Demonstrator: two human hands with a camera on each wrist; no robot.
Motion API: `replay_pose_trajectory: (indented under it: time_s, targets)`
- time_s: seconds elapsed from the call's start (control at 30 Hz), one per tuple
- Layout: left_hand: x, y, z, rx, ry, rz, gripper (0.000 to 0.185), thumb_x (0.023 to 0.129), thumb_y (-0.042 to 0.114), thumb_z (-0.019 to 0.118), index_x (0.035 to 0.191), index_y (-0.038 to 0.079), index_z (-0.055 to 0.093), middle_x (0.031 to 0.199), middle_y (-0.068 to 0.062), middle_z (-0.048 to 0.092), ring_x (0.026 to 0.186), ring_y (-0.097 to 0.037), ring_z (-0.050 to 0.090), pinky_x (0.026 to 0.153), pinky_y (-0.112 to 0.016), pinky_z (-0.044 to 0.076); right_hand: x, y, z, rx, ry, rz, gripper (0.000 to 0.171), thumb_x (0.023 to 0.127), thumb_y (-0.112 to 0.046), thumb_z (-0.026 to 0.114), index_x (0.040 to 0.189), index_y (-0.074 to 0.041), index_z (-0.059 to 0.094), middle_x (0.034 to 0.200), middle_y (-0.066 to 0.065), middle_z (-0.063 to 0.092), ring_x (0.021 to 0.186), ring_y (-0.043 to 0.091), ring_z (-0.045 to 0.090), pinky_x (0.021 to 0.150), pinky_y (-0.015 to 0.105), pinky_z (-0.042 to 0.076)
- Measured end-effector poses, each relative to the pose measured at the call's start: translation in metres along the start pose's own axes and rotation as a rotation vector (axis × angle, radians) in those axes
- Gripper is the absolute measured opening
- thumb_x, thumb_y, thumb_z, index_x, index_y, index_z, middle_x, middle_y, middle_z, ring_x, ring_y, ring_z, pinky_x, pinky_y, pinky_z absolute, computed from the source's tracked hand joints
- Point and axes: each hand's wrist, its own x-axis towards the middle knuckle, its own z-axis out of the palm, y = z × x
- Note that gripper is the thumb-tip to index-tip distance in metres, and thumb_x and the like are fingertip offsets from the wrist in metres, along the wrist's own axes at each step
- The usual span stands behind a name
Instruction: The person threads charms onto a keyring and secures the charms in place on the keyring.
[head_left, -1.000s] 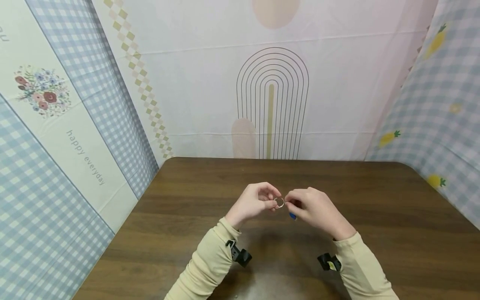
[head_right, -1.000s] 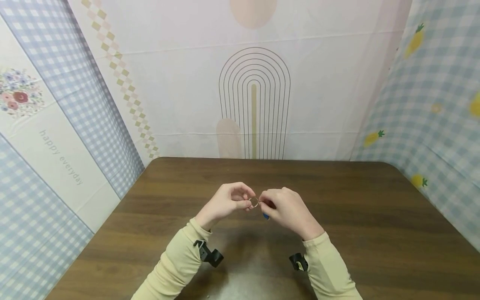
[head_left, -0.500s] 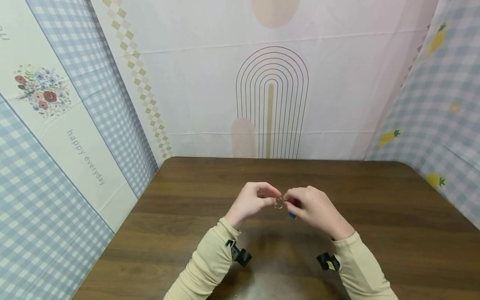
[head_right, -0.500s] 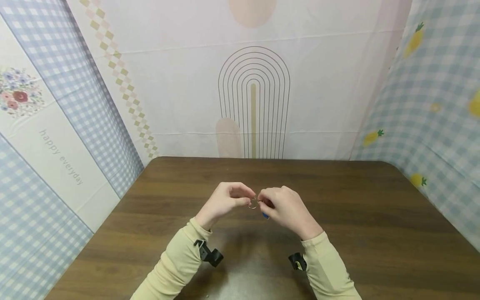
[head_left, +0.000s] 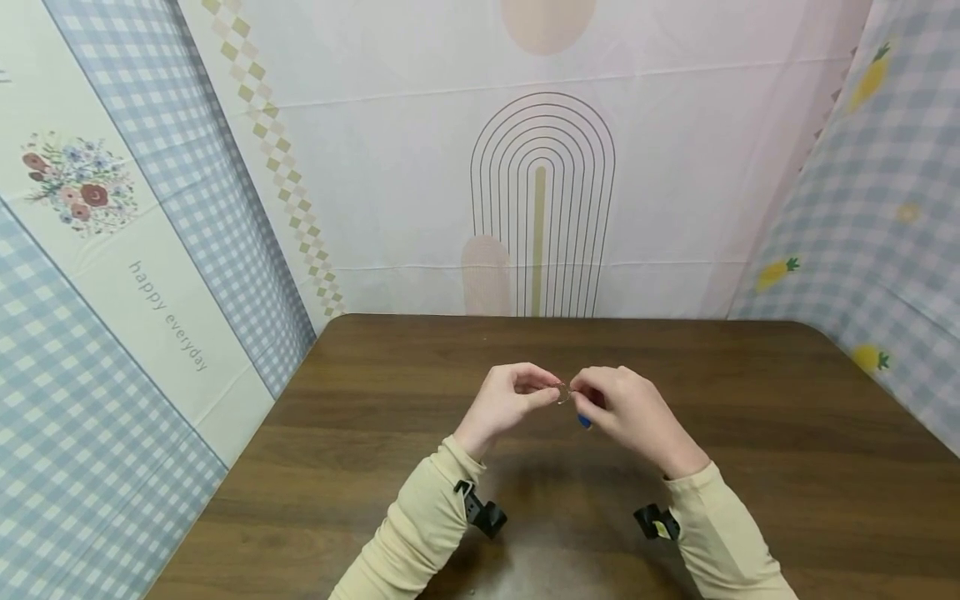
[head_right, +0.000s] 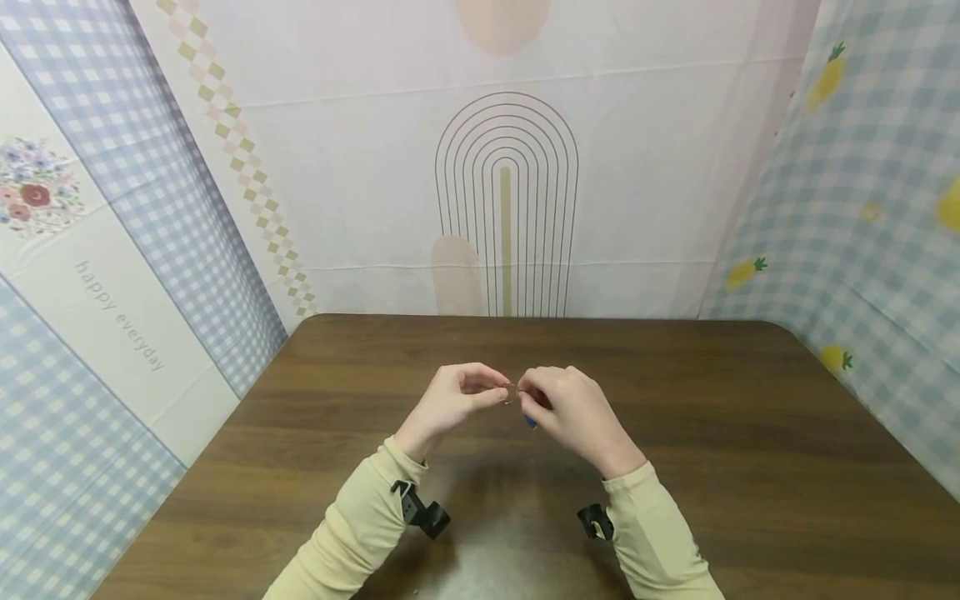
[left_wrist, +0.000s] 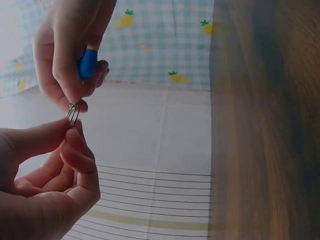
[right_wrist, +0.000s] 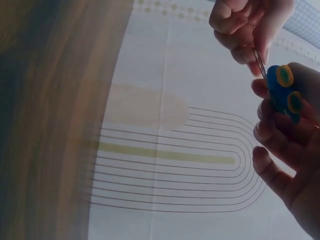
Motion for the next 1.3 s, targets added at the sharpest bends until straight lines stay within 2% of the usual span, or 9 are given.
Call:
replay_pose_trajectory:
  time_s: [0.2,0.27,0.43,0.57,0.63,0.8,0.97,1.2,1.3]
  targets:
    - [0.000,-0.002,-0.001,0.056,-0.021,0.022,0.014,0.089,0.008,0.068,0.096,-0.003,0.073,0.092,-0.022,0.073,0.073,-0.010,0.064,0.067,-0.019,0.052,-0.001,-0.001,0.003,-0.039,0.029,-0.122,0.014,0.078,-0.002,0.073,0.082,-0.014,0.067,0.067,-0.013,0.056,0.063,-0.001,0.046,0.064,0.026,0.044]
    - [-0.001,-0.002,-0.002,0.079,-0.046,0.016,0.014,0.090,0.007,0.066,0.096,-0.004,0.073,0.092,-0.023,0.072,0.069,-0.006,0.061,0.065,-0.019,0.052,-0.001,-0.001,0.004,-0.061,0.043,-0.151,0.014,0.077,-0.003,0.074,0.081,-0.015,0.066,0.068,-0.012,0.056,0.064,0.000,0.047,0.066,0.027,0.044]
    - [-0.004,-0.002,-0.003,0.080,-0.104,0.000,0.017,0.091,0.008,0.065,0.098,-0.006,0.071,0.092,-0.026,0.070,0.065,-0.004,0.056,0.062,-0.020,0.051,-0.004,-0.004,0.006,-0.084,0.088,-0.159,0.014,0.077,-0.006,0.073,0.081,-0.017,0.065,0.068,-0.012,0.056,0.064,0.000,0.046,0.066,0.026,0.042]
    - [-0.006,-0.002,-0.002,-0.022,-0.123,-0.047,0.019,0.091,0.009,0.065,0.104,-0.005,0.068,0.091,-0.019,0.070,0.068,-0.003,0.057,0.065,-0.019,0.051,-0.005,-0.008,0.007,-0.078,0.108,-0.116,0.013,0.079,-0.006,0.072,0.081,-0.017,0.066,0.067,-0.013,0.056,0.061,0.000,0.044,0.063,0.025,0.040]
    - [-0.007,-0.002,-0.002,-0.125,-0.122,-0.070,0.022,0.091,0.006,0.065,0.109,-0.006,0.064,0.092,-0.016,0.069,0.071,-0.004,0.061,0.070,-0.021,0.054,-0.005,-0.010,0.006,-0.070,0.107,-0.075,0.012,0.080,-0.006,0.072,0.081,-0.016,0.066,0.066,-0.013,0.056,0.060,-0.001,0.044,0.062,0.025,0.040]
    - [-0.010,-0.001,-0.002,-0.327,-0.084,-0.073,0.023,0.091,-0.002,0.062,0.111,-0.012,0.058,0.096,-0.027,0.068,0.070,-0.009,0.067,0.075,-0.034,0.060,-0.006,-0.015,0.003,-0.054,0.078,0.012,0.011,0.080,-0.004,0.070,0.082,-0.014,0.066,0.063,-0.014,0.054,0.058,0.000,0.044,0.063,0.027,0.043]
    - [-0.011,-0.002,-0.003,-0.303,-0.095,-0.055,0.021,0.090,-0.003,0.062,0.108,-0.014,0.060,0.098,-0.031,0.067,0.068,-0.011,0.067,0.078,-0.041,0.060,-0.006,-0.018,0.002,-0.060,0.043,0.010,0.012,0.079,-0.002,0.069,0.085,-0.012,0.068,0.064,-0.014,0.056,0.061,0.002,0.046,0.062,0.027,0.044]
    - [-0.015,-0.003,-0.008,-0.205,-0.175,-0.054,0.022,0.092,-0.001,0.060,0.109,-0.015,0.061,0.100,-0.037,0.065,0.065,-0.007,0.065,0.075,-0.033,0.060,-0.008,-0.021,0.004,-0.098,0.049,-0.062,0.014,0.076,-0.002,0.072,0.083,-0.014,0.068,0.065,-0.012,0.056,0.061,0.000,0.044,0.063,0.027,0.044]
    - [-0.018,-0.003,-0.009,-0.196,-0.206,-0.060,0.022,0.092,0.001,0.061,0.109,-0.013,0.062,0.102,-0.039,0.064,0.066,-0.007,0.065,0.076,-0.034,0.060,-0.009,-0.024,0.005,-0.102,0.062,-0.063,0.014,0.076,-0.003,0.072,0.082,-0.015,0.068,0.065,-0.012,0.057,0.060,-0.001,0.044,0.062,0.026,0.042]
